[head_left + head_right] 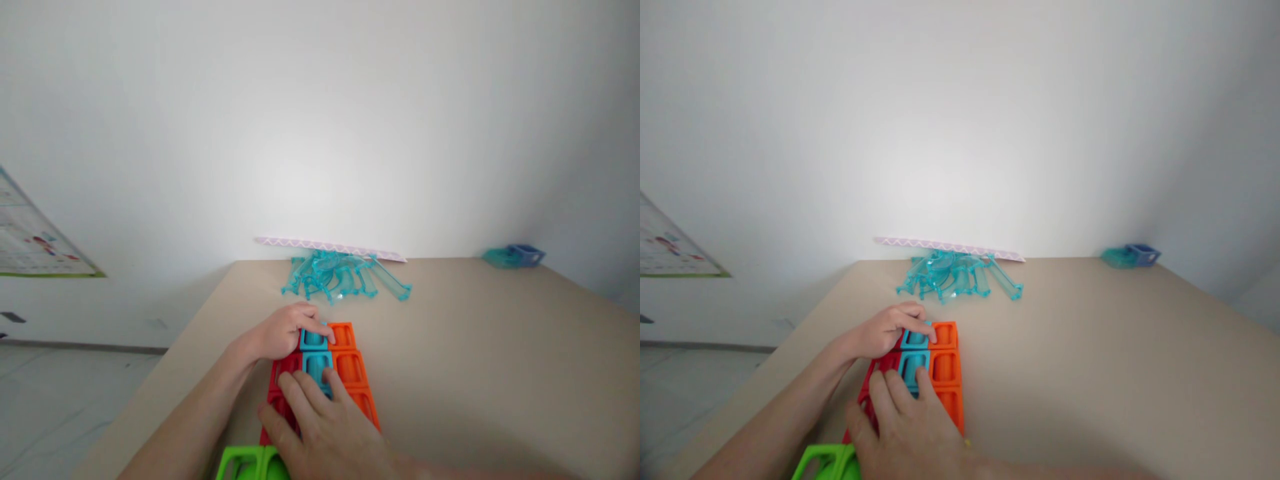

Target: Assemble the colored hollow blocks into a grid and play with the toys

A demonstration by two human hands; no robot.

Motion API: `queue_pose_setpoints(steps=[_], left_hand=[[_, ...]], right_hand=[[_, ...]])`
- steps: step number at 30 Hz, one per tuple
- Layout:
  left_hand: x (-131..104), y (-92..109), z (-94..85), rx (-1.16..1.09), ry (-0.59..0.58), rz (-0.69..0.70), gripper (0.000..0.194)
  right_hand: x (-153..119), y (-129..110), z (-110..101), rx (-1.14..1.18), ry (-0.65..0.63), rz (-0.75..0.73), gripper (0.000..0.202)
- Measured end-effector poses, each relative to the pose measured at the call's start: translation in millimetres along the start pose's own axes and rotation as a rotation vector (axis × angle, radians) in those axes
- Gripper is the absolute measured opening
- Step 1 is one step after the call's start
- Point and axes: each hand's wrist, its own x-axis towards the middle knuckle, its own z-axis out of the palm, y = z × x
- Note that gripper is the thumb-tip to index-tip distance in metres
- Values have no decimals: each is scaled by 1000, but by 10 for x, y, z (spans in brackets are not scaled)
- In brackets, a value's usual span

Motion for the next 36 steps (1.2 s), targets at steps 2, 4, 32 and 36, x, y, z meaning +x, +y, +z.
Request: queue_pose_setpoints(steps=[2,4,32,36], left_hand=[[-31,-56,-38,16,24,-16,47],[-63,-108,-76,16,39,-33,48],[-186,-197,-190,19,51,-83,31],[-185,-185,-197,-7,64,-117,33]], right_hand=[[-13,-17,3,-33,46,-4,32],[-21,-32,-6,-53,63,-4,31],[-182,334,-568,-130,-340,58,80],[-280,379,-716,-149,-319,77,73]])
